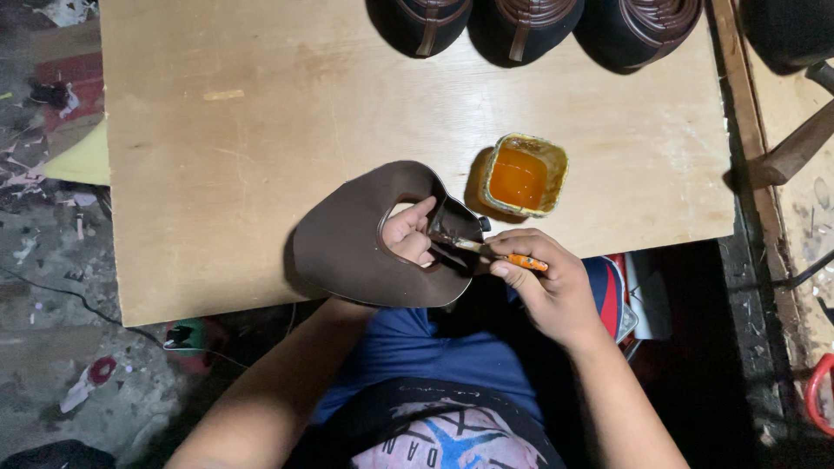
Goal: The person sits on the floor and uses a brush to apply orange adhesive from a container onto the edge of a brown shoe upper, working the brush along the inner edge and turning the piece to coat different sections. Finished uppers rest on the board nearby.
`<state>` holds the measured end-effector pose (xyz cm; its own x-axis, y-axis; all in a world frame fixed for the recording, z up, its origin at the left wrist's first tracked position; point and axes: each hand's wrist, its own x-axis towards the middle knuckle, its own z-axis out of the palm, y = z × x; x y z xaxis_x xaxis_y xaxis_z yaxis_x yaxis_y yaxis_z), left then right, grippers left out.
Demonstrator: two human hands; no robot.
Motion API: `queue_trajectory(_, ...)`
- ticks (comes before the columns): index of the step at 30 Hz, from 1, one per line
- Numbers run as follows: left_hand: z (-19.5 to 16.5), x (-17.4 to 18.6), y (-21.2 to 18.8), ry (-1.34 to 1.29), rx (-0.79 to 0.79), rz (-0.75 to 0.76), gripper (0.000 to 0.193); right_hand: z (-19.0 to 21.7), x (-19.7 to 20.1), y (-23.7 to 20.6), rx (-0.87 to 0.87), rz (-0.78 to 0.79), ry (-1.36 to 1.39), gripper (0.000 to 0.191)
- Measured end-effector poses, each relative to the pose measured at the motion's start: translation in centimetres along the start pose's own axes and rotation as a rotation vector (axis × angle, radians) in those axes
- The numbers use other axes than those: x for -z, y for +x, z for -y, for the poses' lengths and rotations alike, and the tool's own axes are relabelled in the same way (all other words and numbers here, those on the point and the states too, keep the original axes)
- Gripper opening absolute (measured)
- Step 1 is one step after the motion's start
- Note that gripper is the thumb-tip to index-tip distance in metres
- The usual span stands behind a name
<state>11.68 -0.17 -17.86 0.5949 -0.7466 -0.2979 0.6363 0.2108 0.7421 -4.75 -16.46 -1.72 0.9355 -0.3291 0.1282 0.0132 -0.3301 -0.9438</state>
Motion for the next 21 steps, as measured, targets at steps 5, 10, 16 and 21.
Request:
queue_trajectory(5, -2.6, -1.6, -1.3, 0.267, 0.047, -0.193, 0.034, -0.1, -0.7, -0.2, -0.021, -0.002, 0.024, 0.015)
queue_trajectory(10, -3.6, -1.9, -1.6, 0.445, 0.003, -0.187, 0.023, -0.2, -1.2, -0.3, -0.036, -0.017, 0.041, 0.014)
queue_trajectory(16, -4.3, -2.7, -0.9, 0.559, 0.08, -0.204, 0.021, -0.1, -1.2, -0.4, -0.061, -0.009, 0.055, 0.015)
queue_trajectory(21, -4.7, -2.7, -1.0, 0.612, 0.088, -0.21, 0.016, -0.2, -1.2, -0.8, -0.077, -0.012, 0.058, 0.013)
